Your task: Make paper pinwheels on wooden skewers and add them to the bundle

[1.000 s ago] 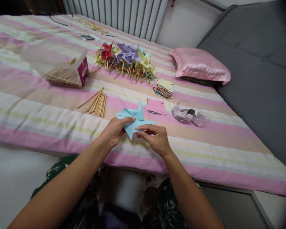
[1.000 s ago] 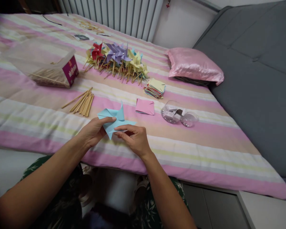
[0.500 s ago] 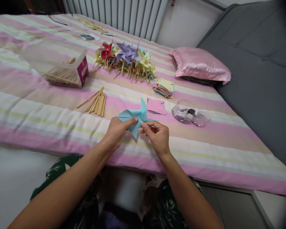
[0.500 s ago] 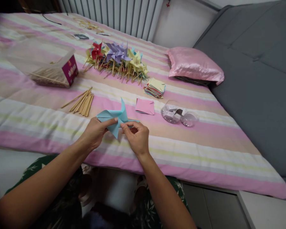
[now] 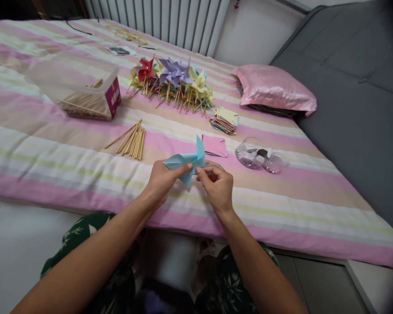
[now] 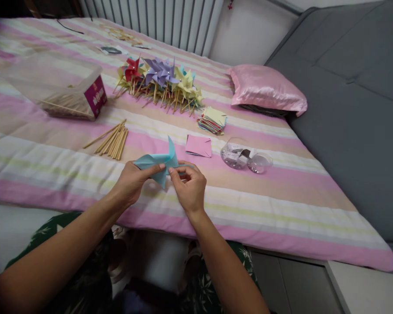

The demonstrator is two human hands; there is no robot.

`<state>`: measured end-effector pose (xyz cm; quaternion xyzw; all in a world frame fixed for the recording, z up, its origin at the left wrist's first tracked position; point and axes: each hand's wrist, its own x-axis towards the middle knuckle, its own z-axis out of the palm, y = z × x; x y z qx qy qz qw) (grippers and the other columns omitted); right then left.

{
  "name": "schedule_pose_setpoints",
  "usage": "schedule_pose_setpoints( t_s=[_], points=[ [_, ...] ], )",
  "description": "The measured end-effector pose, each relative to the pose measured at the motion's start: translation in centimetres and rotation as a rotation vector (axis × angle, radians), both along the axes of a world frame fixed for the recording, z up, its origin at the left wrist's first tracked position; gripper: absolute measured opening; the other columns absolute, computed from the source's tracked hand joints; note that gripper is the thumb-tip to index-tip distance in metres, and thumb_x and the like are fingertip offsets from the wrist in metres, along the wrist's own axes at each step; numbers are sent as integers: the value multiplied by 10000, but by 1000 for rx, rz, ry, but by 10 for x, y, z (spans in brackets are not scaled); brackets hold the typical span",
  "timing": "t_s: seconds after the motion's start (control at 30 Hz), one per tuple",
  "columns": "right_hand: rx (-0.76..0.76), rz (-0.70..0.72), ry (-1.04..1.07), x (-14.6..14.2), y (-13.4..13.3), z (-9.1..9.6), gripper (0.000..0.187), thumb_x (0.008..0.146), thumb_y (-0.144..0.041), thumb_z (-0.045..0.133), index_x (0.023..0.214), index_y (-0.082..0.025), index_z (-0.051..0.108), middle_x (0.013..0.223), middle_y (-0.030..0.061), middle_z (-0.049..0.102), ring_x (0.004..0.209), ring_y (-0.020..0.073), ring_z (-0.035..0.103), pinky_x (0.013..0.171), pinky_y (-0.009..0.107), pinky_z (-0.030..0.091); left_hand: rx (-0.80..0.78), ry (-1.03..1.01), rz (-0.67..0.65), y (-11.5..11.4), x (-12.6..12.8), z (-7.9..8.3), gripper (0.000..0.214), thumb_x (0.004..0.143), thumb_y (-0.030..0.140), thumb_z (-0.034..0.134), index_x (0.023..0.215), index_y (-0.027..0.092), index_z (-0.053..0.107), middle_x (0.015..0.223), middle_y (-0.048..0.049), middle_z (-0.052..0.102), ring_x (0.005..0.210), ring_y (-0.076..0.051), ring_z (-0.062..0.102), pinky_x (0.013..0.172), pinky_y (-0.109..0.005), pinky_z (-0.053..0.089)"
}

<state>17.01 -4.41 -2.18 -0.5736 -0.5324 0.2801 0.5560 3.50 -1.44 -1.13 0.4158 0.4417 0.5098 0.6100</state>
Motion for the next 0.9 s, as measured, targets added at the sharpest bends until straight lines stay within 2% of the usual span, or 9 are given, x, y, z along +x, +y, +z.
schedule_pose_setpoints(
  t_s=[0.23,0.5,0.7,0.83,0.9],
  points=[
    [-3,-2,-23,1,1,-2,231,746,-396,650,695,-173,681,951,72,653,673,144,637,564,265,515,24,23,11,-1,1,0,194,569,281,783,686,140,719,624,0,648,604,-139,568,604,-250,428],
    [12,5,-71,3,1,0,213,728,-380,669,635,-189,692,896,79,673,813,191,644,590,264,517,16,21,16,0,2,-2,204,558,278,789,692,140,722,632,-1,651,610,-139,567,607,-253,424],
    [-2,7,-69,2,1,-1,227,718,-397,673,635,-186,688,900,82,672,793,191,646,579,266,508,5,-14,-2,0,2,-2,196,581,274,773,704,138,704,683,-10,667,641,-135,580,617,-243,429],
    [-24,-1,-8,-2,-1,-2,288,706,-439,676,632,-174,595,935,82,654,746,173,638,574,266,514,-66,-76,-14,0,4,-2,195,581,259,768,713,147,678,684,1,666,608,-120,572,589,-228,424],
    [-27,-25,55,-4,-2,-1,309,686,-435,698,697,-185,518,962,70,643,686,144,625,564,260,509,-89,-108,-11,-1,5,-1,194,583,246,762,723,152,667,691,6,668,608,-116,575,586,-223,424]
  ],
)
